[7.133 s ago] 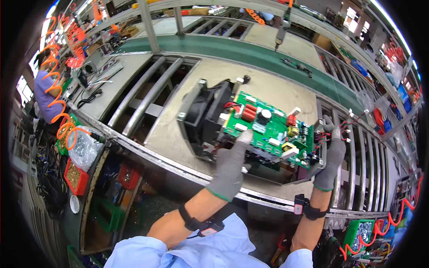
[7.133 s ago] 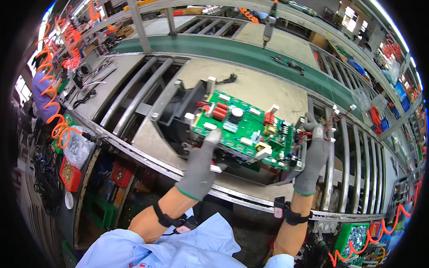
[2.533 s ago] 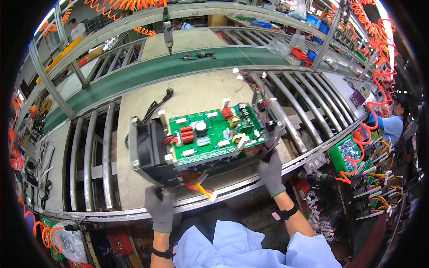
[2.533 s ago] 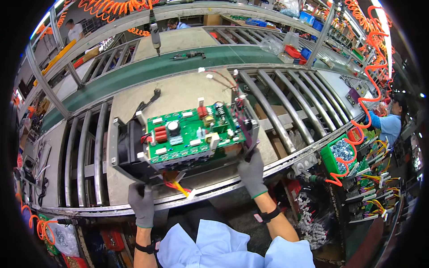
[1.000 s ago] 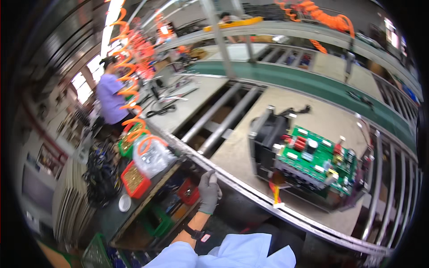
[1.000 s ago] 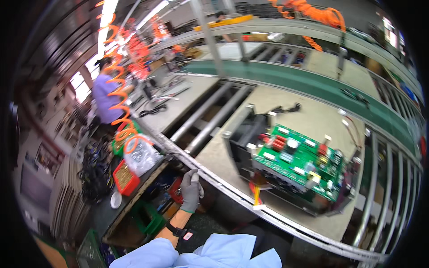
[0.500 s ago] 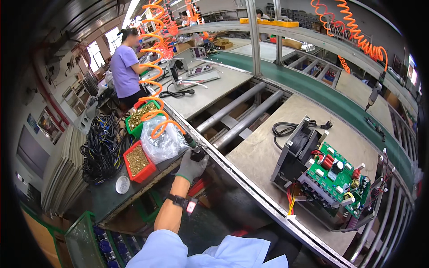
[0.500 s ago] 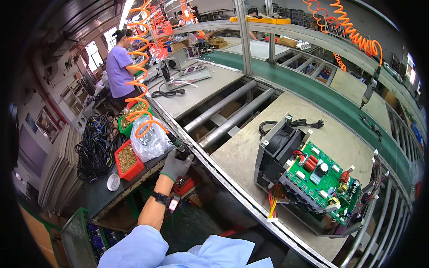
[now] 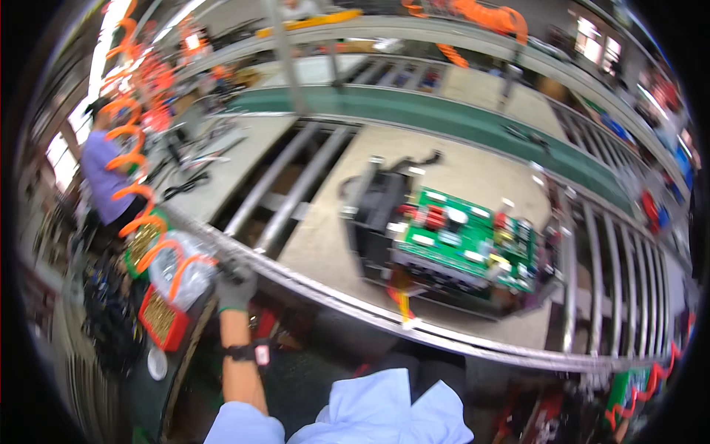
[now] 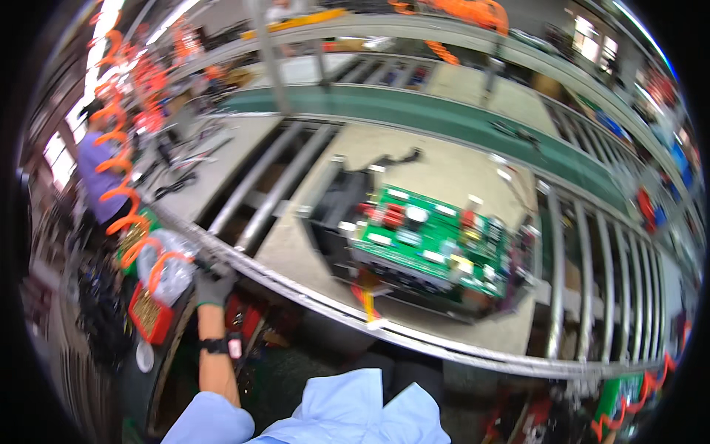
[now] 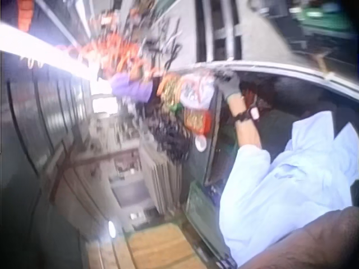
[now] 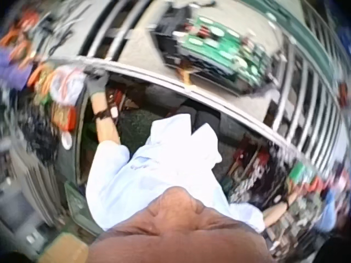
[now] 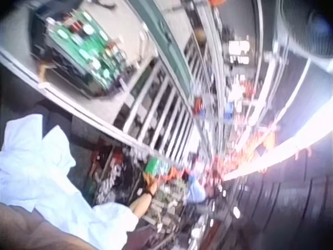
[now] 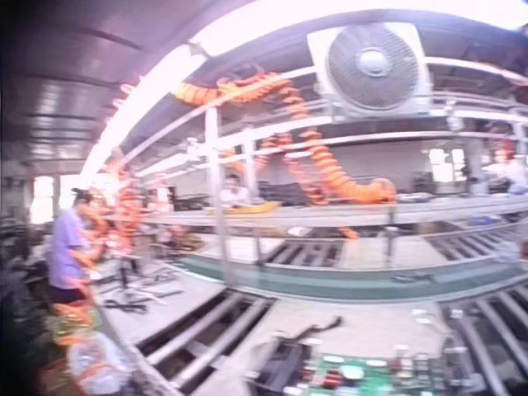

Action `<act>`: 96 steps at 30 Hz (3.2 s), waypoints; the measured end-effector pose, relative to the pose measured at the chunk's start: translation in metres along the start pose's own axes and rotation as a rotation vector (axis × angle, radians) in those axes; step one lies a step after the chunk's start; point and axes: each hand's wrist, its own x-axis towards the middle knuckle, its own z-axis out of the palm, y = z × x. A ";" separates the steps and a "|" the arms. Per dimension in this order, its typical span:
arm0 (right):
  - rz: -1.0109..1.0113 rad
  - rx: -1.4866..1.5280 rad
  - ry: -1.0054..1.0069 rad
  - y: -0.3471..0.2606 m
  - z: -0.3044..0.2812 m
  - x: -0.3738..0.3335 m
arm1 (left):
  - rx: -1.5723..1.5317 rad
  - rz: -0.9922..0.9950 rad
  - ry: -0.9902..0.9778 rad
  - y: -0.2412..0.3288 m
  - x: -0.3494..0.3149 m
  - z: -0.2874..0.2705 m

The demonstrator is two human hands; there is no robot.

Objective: Assemble electronic components and chassis parts of a power supply unit on a factory conveyor line.

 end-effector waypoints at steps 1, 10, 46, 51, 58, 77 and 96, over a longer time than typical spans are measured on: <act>-0.007 0.013 0.018 0.011 0.002 -0.002 | 0.169 -0.013 -0.100 0.001 -0.009 -0.003; 0.001 0.628 0.747 -0.072 -0.075 -0.066 | 0.587 -0.346 0.421 -0.056 -0.178 0.003; -0.691 0.580 -0.116 -0.538 0.057 -0.280 | 1.161 -1.118 -0.153 -0.345 -0.137 0.024; -0.439 1.054 -0.364 -0.540 0.053 -0.277 | 1.044 -1.125 -0.141 -0.351 -0.143 0.017; 0.000 1.414 -0.647 -0.550 0.041 -0.277 | 1.022 -1.145 -0.187 -0.363 -0.145 0.025; -0.281 1.138 -0.250 -0.562 0.059 -0.275 | 1.092 -1.085 -0.245 -0.361 -0.142 0.038; -0.169 0.921 0.169 -0.609 0.065 -0.231 | 1.121 -0.887 -0.271 -0.379 -0.135 0.034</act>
